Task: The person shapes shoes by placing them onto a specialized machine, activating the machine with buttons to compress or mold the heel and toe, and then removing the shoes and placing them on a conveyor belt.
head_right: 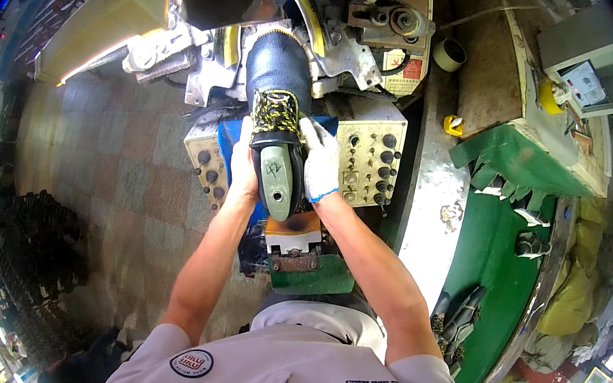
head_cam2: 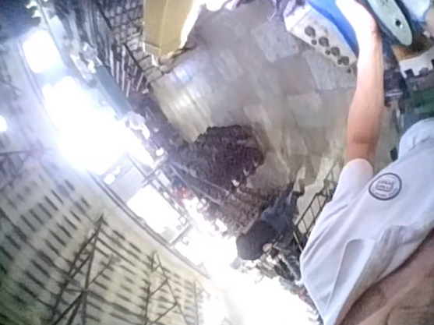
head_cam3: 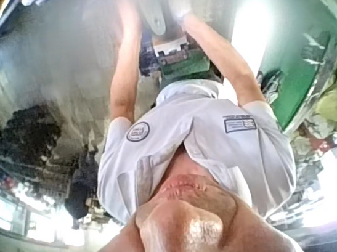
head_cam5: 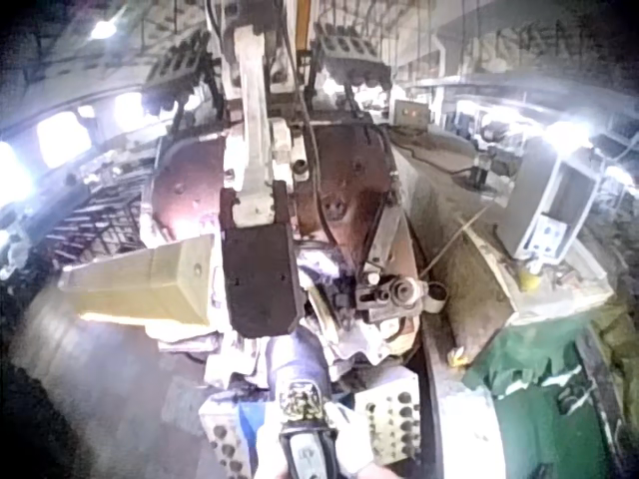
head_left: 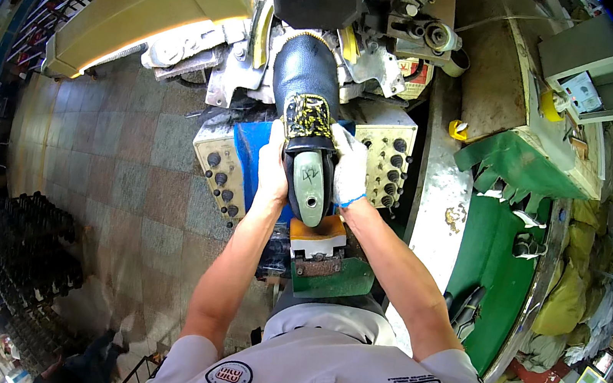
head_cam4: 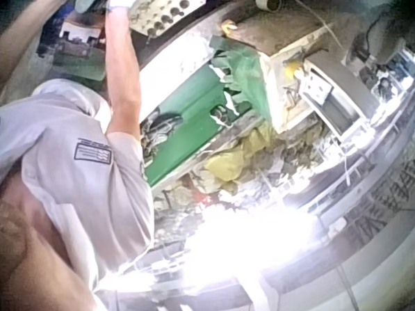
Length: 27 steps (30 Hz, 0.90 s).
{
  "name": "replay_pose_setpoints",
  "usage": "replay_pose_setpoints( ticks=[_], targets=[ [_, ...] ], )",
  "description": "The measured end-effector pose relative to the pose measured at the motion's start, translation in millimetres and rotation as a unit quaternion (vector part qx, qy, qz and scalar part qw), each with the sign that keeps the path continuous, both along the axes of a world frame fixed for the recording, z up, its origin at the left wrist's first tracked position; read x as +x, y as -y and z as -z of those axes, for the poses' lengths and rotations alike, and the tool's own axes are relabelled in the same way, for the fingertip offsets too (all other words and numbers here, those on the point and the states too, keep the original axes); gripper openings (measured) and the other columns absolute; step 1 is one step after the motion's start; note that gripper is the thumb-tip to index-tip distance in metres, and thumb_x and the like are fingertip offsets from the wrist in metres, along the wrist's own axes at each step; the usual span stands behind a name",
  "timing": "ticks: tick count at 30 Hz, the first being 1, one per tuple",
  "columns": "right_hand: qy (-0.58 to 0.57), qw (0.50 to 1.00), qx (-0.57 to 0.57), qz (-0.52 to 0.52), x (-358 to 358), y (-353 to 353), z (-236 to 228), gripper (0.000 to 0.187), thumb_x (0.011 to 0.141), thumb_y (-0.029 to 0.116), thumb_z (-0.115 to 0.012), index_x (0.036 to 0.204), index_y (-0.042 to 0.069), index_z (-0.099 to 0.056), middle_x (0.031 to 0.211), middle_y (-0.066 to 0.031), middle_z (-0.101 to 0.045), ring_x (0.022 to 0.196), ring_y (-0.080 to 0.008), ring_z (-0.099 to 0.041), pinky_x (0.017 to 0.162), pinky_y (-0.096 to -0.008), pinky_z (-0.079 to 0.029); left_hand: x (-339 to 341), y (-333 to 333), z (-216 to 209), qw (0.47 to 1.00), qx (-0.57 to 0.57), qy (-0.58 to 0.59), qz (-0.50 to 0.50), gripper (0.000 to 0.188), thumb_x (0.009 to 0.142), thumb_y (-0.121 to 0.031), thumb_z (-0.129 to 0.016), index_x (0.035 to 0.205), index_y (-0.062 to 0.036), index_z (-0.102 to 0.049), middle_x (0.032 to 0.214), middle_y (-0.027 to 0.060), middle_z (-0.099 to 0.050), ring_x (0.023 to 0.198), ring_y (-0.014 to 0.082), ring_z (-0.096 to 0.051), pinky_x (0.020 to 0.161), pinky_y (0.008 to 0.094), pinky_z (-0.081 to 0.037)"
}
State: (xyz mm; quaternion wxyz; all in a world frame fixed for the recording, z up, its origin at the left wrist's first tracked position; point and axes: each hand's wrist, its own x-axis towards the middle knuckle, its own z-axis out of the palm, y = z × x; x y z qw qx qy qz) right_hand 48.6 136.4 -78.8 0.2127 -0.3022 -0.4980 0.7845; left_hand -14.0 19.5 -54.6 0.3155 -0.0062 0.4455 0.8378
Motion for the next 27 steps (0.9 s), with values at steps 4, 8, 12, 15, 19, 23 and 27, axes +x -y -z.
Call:
replay_pose_setpoints(
  ticks=[4, 8, 12, 15, 19, 23, 27],
  targets=[
    [0.017, 0.999, 0.029, -0.010, -1.1, -0.9, -8.2, 0.044, 0.096, 0.034, -0.068, 0.118, -0.005, -0.070, 0.103, -0.0075, -0.072, 0.093, -0.0131, -0.061, 0.085, -0.0288, -0.048, 0.0, -0.3, 0.7, 0.999, 0.033, -0.022, -0.002, 0.048, 0.112, -0.036, -0.032, 0.128, -0.0003, -0.061, 0.118, 0.0073, -0.069, 0.101, 0.0137, -0.065, 0.093, 0.0304, -0.051],
    [0.013, 0.996, 0.083, -0.014, 8.5, 2.9, -12.0, 0.046, 0.099, 0.034, -0.064, 0.119, -0.007, -0.068, 0.108, -0.0104, -0.072, 0.098, -0.0151, -0.062, 0.090, -0.0295, -0.048, 10.9, 2.5, 0.0, 0.999, 0.022, -0.031, -0.015, 0.050, 0.112, -0.037, -0.033, 0.128, 0.0008, -0.062, 0.118, 0.0068, -0.069, 0.100, 0.0129, -0.065, 0.094, 0.0300, -0.051],
    [0.020, 0.997, 0.078, -0.010, 5.8, -0.8, -6.6, 0.048, 0.101, 0.035, -0.062, 0.125, -0.006, -0.065, 0.115, -0.0113, -0.071, 0.104, -0.0159, -0.061, 0.095, -0.0298, -0.047, 3.2, 3.0, 0.6, 0.999, 0.033, -0.014, 0.000, 0.051, 0.112, -0.040, -0.035, 0.125, -0.0001, -0.064, 0.115, 0.0054, -0.069, 0.099, 0.0113, -0.062, 0.092, 0.0291, -0.049],
    [0.043, 0.997, 0.056, -0.031, 10.7, 3.4, -21.7, 0.050, 0.102, 0.036, -0.061, 0.130, -0.005, -0.063, 0.120, -0.0107, -0.069, 0.109, -0.0162, -0.060, 0.097, -0.0296, -0.046, 4.0, 16.9, 7.1, 0.997, -0.063, -0.036, 0.000, 0.050, 0.112, -0.040, -0.037, 0.121, -0.0015, -0.067, 0.112, 0.0035, -0.069, 0.096, 0.0100, -0.059, 0.092, 0.0268, -0.046],
    [0.013, 0.999, 0.036, -0.004, 60.3, -18.8, -15.2, 0.055, 0.104, 0.034, -0.053, 0.142, -0.005, -0.049, 0.133, -0.0178, -0.062, 0.116, -0.0278, -0.062, 0.095, -0.0395, -0.053, 39.3, 70.4, 80.8, 0.880, -0.432, -0.198, -0.033, 0.057, 0.097, -0.039, -0.062, 0.131, 0.0064, -0.057, 0.119, 0.0224, -0.069, 0.108, 0.0289, -0.067, 0.094, 0.0383, -0.051],
    [0.016, 0.998, -0.061, 0.031, 157.2, -51.7, -1.8, 0.063, 0.101, 0.036, -0.053, 0.147, -0.005, -0.039, 0.130, -0.0231, -0.060, 0.106, -0.0342, -0.067, 0.077, -0.0431, -0.059, 123.2, 82.8, 153.8, 0.908, -0.408, -0.091, 0.034, 0.068, 0.094, -0.042, -0.061, 0.141, 0.0044, -0.047, 0.127, 0.0258, -0.063, 0.111, 0.0386, -0.064, 0.097, 0.0431, -0.051],
    [0.106, 0.988, -0.034, 0.110, 205.9, -45.9, -9.9, 0.046, 0.102, 0.024, -0.054, 0.137, -0.004, -0.047, 0.120, -0.0236, -0.063, 0.095, -0.0354, -0.070, 0.068, -0.0423, -0.061, 164.7, 54.8, 227.1, 0.964, 0.001, 0.261, -0.042, 0.062, 0.105, -0.055, -0.037, 0.134, -0.0033, -0.054, 0.119, 0.0158, -0.066, 0.103, 0.0269, -0.064, 0.095, 0.0386, -0.051]
  ],
)
